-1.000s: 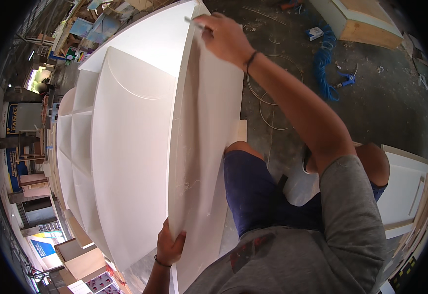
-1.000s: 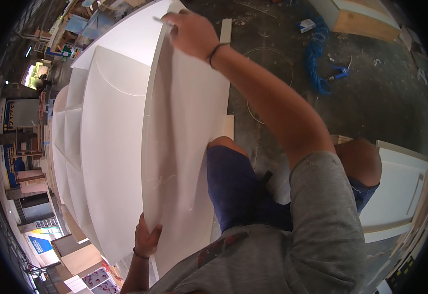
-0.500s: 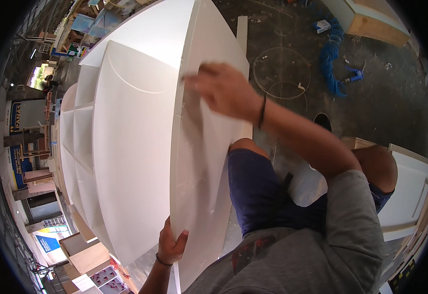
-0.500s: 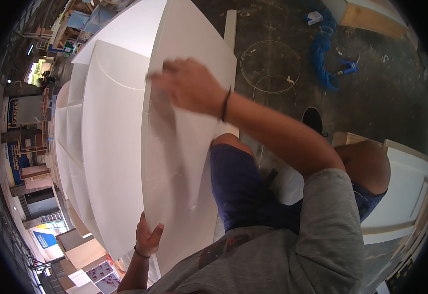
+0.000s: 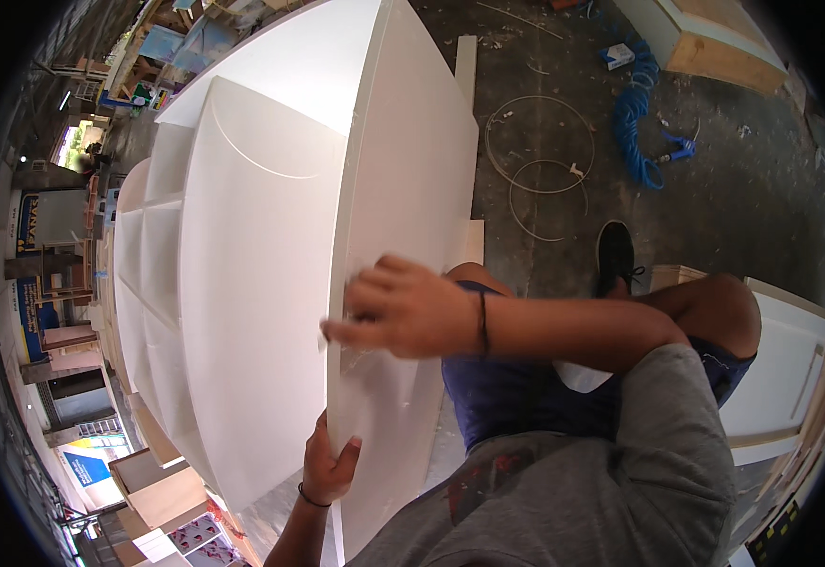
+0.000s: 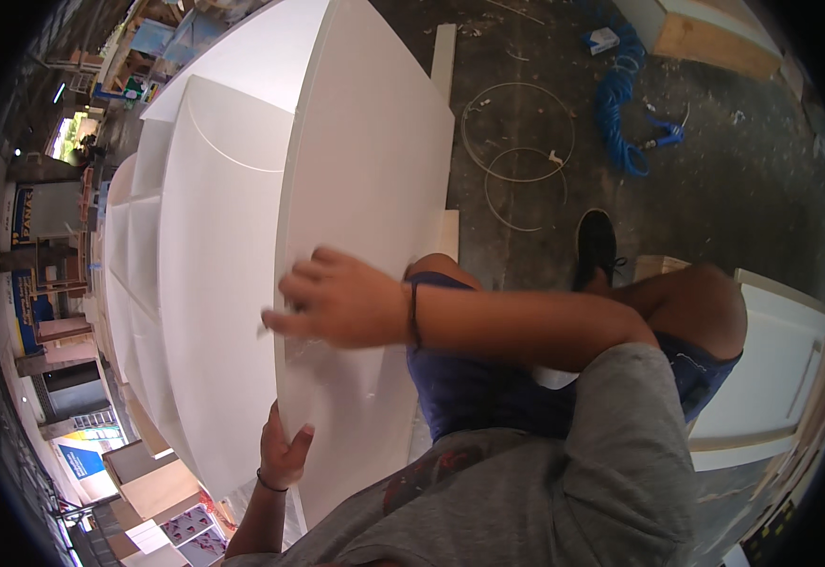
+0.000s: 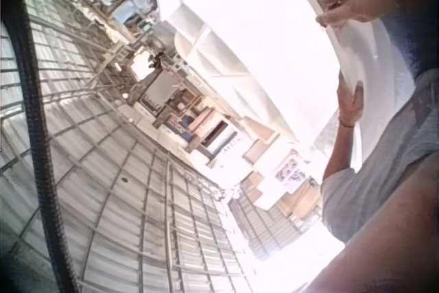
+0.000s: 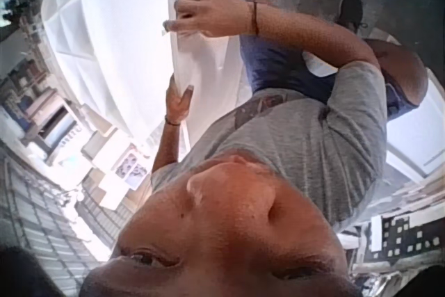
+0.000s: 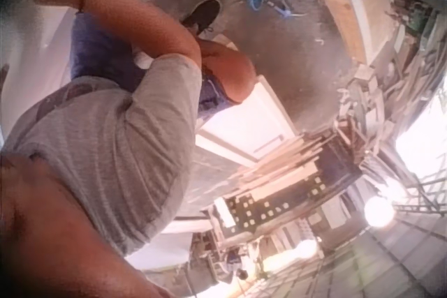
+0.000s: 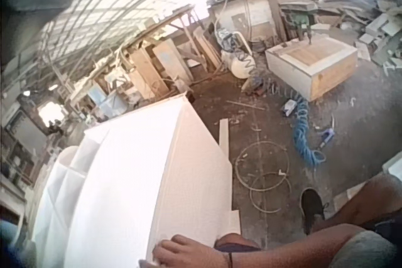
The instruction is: The person sands the edges and surfaces of a white wooden cabinet using a sanding block. They repeatedly rub the block along the edges and flat surfaces, then wipe the surface with their hand to remove dust.
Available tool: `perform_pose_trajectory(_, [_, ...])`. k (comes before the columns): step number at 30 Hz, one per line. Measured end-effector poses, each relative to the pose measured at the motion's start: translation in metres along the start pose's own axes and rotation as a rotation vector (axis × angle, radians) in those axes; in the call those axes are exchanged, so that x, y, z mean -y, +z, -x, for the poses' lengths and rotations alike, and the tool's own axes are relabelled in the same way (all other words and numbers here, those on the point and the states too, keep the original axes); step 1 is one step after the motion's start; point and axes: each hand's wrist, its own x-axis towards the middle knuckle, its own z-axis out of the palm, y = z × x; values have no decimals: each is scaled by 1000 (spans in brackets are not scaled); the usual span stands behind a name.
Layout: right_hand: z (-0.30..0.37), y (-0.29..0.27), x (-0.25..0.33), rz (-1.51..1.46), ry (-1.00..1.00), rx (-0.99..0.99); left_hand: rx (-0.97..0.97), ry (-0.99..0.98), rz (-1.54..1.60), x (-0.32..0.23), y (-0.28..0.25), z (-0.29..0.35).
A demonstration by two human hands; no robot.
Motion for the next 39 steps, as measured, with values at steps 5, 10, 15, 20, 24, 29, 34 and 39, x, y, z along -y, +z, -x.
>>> perform_pose_trajectory(5, [-46,-33,-156,128,479,-255,1,-61,40,1,1,1])
perform_pose_trajectory(10, [-35,-38,-197,187,415,-217,-6,-40,42,-4,5,-5])
perform_pose_trajectory(15, [-2,-6,-87,112,199,4,-5,-82,14,0,-1,3])
perform_pose_trajectory(20, [-31,-26,-141,132,431,-224,-1,-74,12,0,1,3])
perform_pose_trajectory(24, [-34,-31,-181,251,431,-169,-2,-69,48,1,7,-2])
perform_pose_trajectory(29, [-4,9,-48,153,117,-118,-8,-65,8,-2,2,2])
perform_pose_trajectory(34, [-6,-2,-22,153,73,-42,-15,3,-4,1,1,3])
perform_pose_trajectory(39, [-26,-34,-128,237,451,-102,15,-14,82,-4,4,-3])
